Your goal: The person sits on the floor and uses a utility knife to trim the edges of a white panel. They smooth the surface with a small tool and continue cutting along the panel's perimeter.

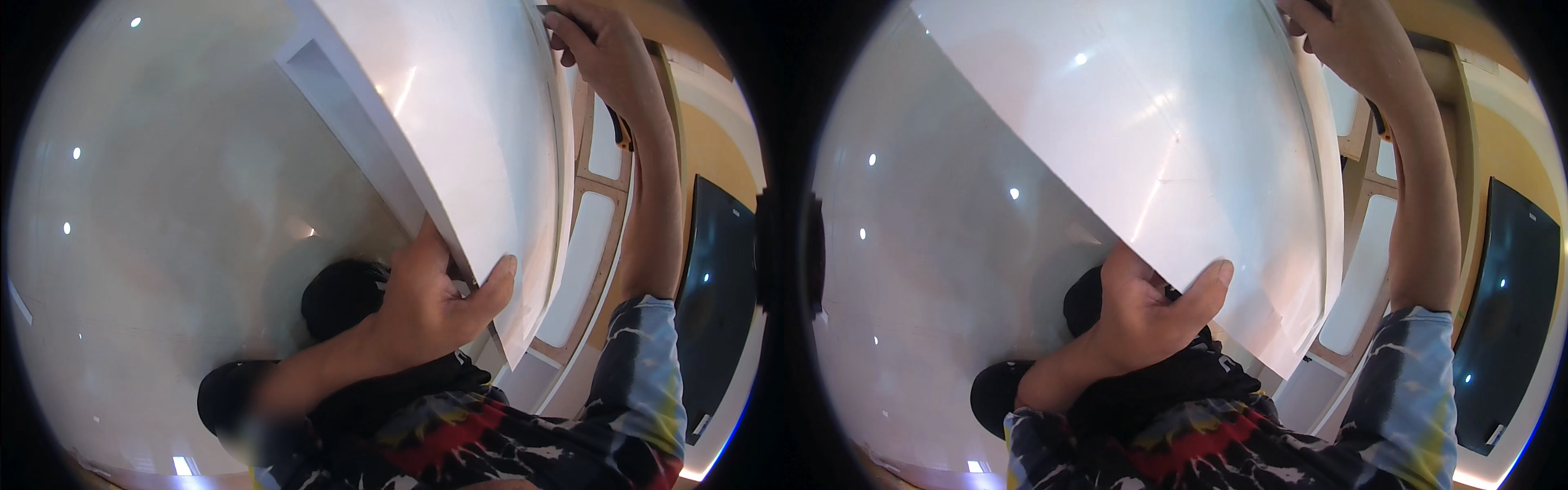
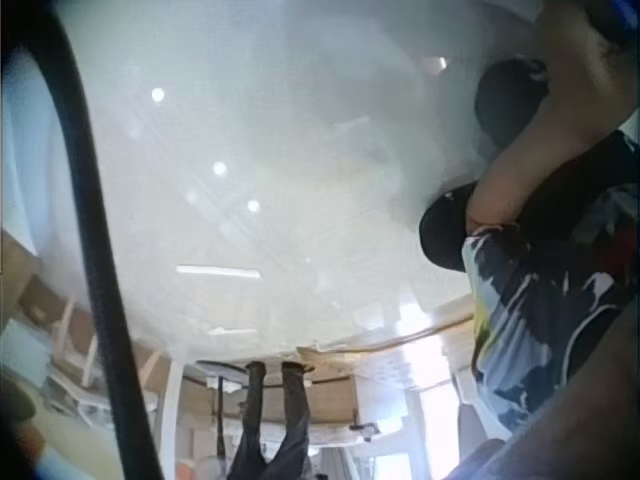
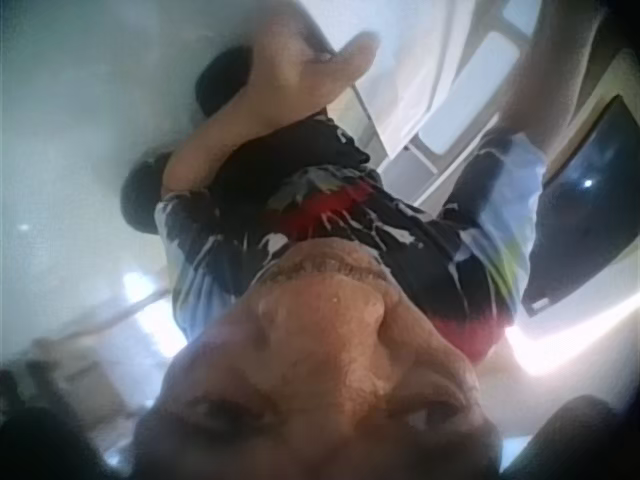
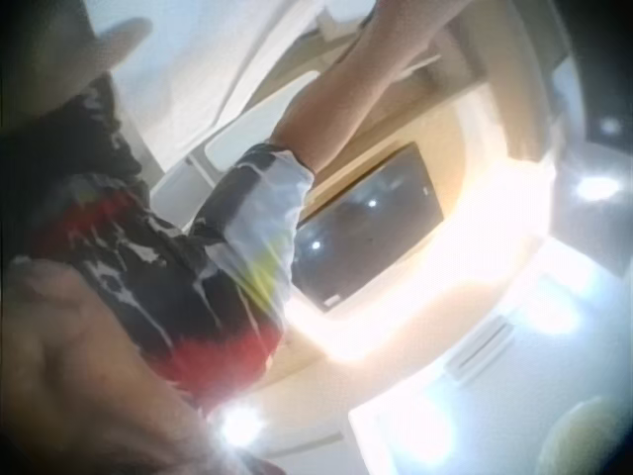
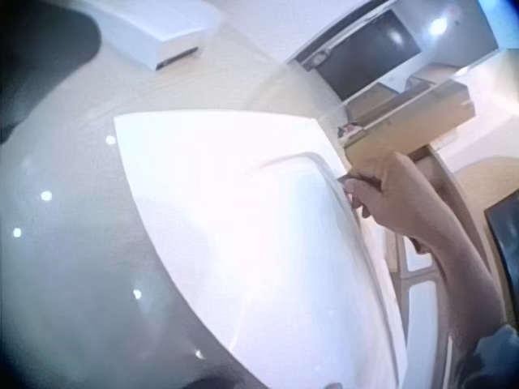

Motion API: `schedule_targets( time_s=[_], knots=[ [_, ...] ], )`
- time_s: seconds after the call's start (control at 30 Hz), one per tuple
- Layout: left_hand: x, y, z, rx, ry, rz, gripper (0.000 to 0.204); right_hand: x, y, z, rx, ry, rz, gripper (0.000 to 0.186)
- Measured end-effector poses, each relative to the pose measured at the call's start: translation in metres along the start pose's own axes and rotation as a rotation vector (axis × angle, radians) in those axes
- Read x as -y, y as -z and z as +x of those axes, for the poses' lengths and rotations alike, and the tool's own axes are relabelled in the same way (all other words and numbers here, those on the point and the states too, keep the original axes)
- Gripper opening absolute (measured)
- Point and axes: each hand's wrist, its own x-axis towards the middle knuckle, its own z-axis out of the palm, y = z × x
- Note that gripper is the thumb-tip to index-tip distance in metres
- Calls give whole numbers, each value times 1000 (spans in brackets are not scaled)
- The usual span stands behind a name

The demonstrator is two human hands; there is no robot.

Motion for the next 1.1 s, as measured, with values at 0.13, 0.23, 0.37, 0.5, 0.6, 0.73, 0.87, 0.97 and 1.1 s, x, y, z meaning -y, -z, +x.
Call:
schedule_targets(
  time_s=[0.13,0.23,0.37,0.5,0.6,0.73,0.87,0.97,1.1],
  knots=[
    [2,-5,1,-34,-35,-42,38,-16,-6,0,-57,-29,22,18],
    [3,-5,-2,-7,-42,-14,38,-9,-8,-9,-80,62,-82,18],
    [-3,1,1,16,-25,22,37,4,-2,-5,-72,123,-152,17],
    [-7,-1,4,-13,-3,-17,34,-4,5,4,3,0,-54,17],
    [-3,-1,5,-2,-19,-27,32,-12,-3,2,-25,-33,-27,16],
    [2,-2,0,6,-55,22,32,-1,-12,-9,-96,137,-140,16],
    [-11,3,2,14,10,29,34,-11,4,18,92,52,-50,17],
    [-2,-2,7,-20,-21,-81,36,-6,-2,0,-15,52,-52,17],
    [0,-2,5,-1,-19,-22,37,-19,-5,-2,-4,-1,17,17]
  ],
)
